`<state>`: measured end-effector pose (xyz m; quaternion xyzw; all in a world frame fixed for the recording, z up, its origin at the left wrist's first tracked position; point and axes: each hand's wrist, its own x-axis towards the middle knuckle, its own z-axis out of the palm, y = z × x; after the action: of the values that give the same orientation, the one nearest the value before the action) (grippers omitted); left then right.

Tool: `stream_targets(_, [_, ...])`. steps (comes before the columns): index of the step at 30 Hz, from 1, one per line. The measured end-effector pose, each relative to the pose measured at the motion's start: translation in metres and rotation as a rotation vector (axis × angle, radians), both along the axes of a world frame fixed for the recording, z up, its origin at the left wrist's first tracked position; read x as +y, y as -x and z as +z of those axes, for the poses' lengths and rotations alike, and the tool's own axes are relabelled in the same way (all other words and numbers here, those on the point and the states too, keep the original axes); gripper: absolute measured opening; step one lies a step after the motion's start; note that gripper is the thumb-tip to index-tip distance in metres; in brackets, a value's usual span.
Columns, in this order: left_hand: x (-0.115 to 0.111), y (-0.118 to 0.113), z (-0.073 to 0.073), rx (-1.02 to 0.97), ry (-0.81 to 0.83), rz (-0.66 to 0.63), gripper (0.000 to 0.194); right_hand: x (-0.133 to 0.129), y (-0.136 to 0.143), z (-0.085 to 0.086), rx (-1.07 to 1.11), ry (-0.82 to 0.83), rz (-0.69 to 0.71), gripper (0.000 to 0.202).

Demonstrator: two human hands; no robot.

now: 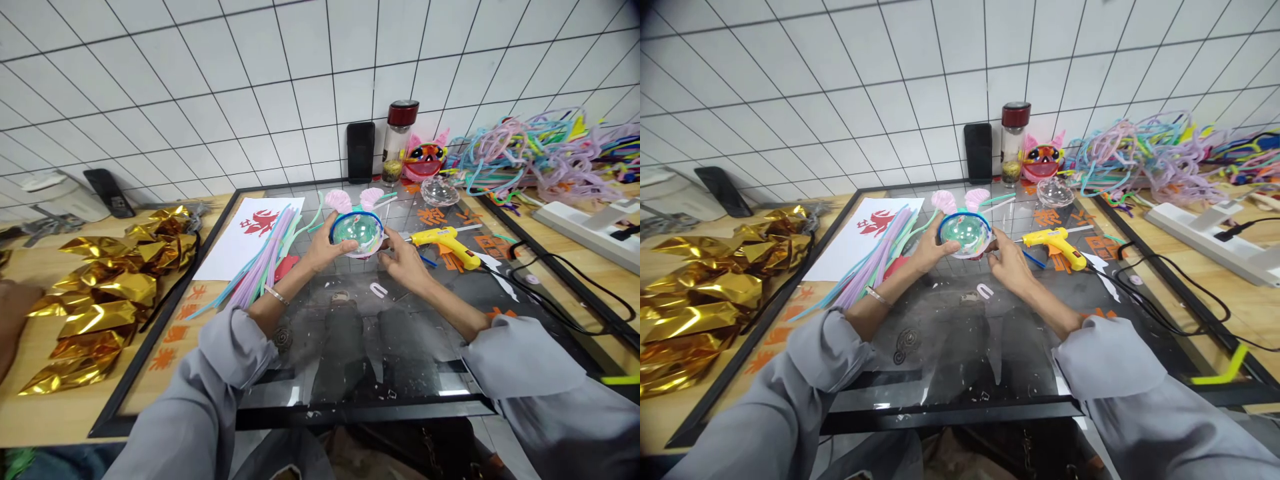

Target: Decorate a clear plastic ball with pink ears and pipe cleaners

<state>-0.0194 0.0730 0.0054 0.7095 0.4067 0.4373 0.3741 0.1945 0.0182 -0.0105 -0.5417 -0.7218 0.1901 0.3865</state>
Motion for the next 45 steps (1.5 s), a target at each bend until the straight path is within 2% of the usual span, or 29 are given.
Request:
stream_targets(4, [0.000,-0.002,0.002,-0.009,-0.019,-0.046,0.089,0.003,-0.002,0.000,0.106,-0.043,-0.037,0.065])
stream_targets(8, [-0.004,-0.005,0.002,-0.020,-0.011,-0.040,0.087,0.001,-0.002,0.004,0.197,-0.039,0.014,0.064])
stream_targets(12, [-0.007,-0.005,0.003,-0.021,0.010,-0.036,0.082,-0.001,-0.002,0.007,0.179,-0.028,0.023,0.062])
stream_targets(17, [-0.008,-0.005,0.002,-0.002,0.004,-0.020,0.089,-0.003,-0.002,0.006,0.164,-0.012,0.007,0.061])
stream_targets(27, [-0.018,-0.010,-0.006,-0.058,-0.027,-0.090,0.088,-0.004,-0.004,0.003,0.152,-0.041,-0.006,0.058])
stream_targets(34, [-0.023,-0.010,-0.004,-0.050,-0.038,-0.004,0.085,-0.005,-0.006,0.005,0.152,-0.019,-0.006,0.057])
stream_targets(38, [-0.025,-0.010,-0.002,-0.037,-0.029,-0.031,0.086,-0.004,-0.006,0.004,0.157,-0.034,-0.008,0.055])
stream_targets(45, [-0.024,-0.008,-0.006,-0.038,-0.015,-0.045,0.101,-0.005,-0.006,0.004,0.180,-0.030,-0.016,0.055])
